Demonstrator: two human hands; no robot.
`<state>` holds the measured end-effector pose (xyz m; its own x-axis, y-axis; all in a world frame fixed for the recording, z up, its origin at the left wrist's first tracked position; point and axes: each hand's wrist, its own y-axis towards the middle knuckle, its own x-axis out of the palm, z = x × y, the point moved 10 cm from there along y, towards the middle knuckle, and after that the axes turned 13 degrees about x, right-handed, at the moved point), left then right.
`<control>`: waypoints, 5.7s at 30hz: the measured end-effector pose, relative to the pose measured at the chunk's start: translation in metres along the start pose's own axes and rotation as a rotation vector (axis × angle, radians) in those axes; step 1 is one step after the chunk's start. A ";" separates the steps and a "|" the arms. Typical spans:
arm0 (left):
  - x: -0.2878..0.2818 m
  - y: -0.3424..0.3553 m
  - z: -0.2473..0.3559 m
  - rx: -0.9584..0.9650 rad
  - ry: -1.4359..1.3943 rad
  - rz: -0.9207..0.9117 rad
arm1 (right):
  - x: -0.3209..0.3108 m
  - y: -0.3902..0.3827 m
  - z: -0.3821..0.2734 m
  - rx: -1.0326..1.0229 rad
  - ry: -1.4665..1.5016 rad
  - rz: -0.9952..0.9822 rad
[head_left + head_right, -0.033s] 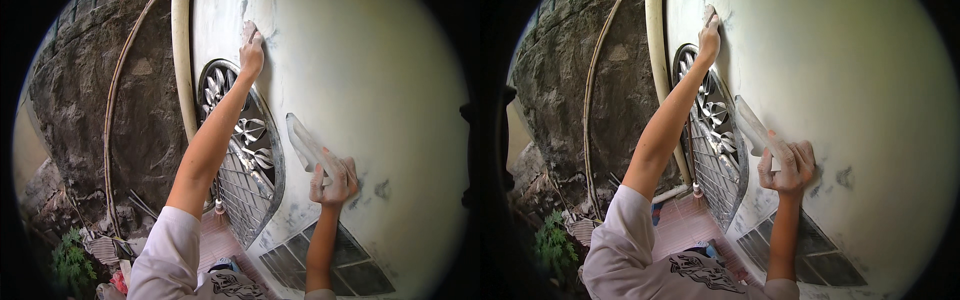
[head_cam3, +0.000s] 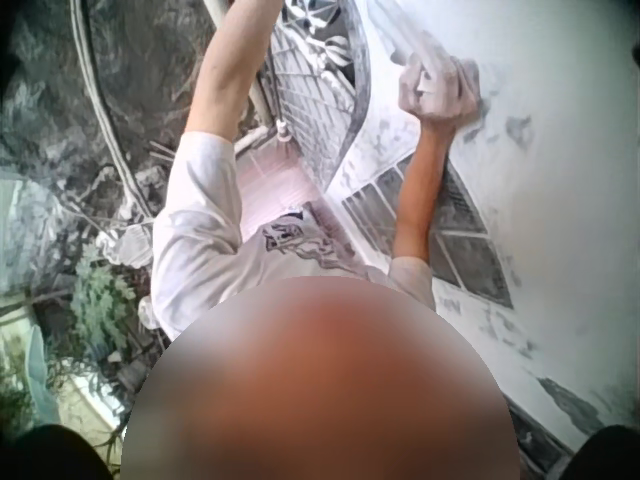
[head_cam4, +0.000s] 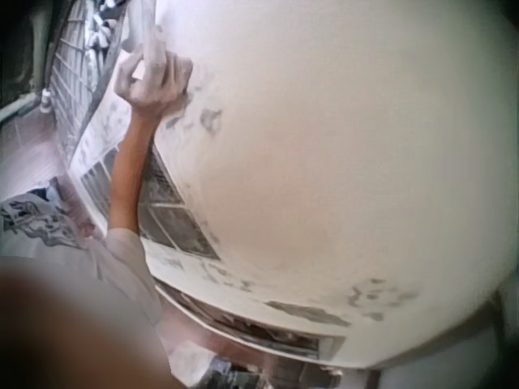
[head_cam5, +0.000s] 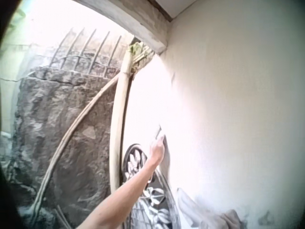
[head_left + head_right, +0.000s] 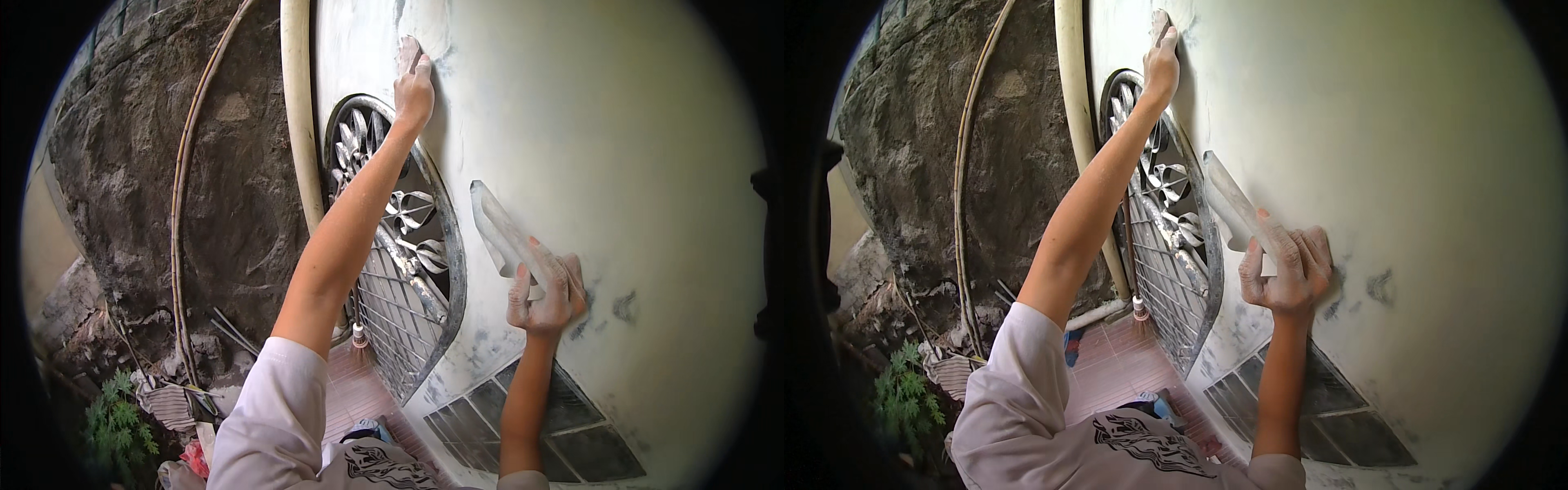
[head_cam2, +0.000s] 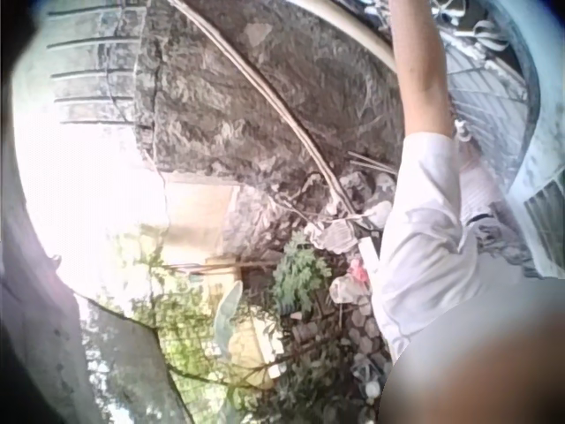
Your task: The person smooths a white wall surface using a small rectangular sanding block in the left hand and a cloth in the right hand. The person repeatedly rubs the same area above a decorative metal vent, alternating between the sanding block and the cloth.
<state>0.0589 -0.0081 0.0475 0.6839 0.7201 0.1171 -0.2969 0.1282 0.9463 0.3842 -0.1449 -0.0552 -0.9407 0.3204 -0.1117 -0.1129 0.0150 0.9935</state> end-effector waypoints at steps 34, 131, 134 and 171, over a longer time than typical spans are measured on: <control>0.023 -0.025 0.036 0.104 0.184 -0.323 | 0.006 -0.004 -0.008 -0.084 -0.089 0.081; 0.027 0.299 0.031 0.706 0.084 -0.035 | -0.015 -0.017 0.018 0.510 -0.216 0.287; 0.028 0.288 0.034 0.679 0.130 -0.058 | -0.018 -0.018 0.018 0.484 -0.145 0.279; 0.053 0.345 0.100 0.525 0.474 -0.275 | -0.013 0.006 0.010 0.166 0.059 -0.023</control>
<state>0.0595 0.0060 0.4101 0.2924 0.9404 -0.1737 0.2805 0.0893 0.9557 0.3988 -0.1391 -0.0476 -0.9563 0.2616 -0.1309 -0.0849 0.1799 0.9800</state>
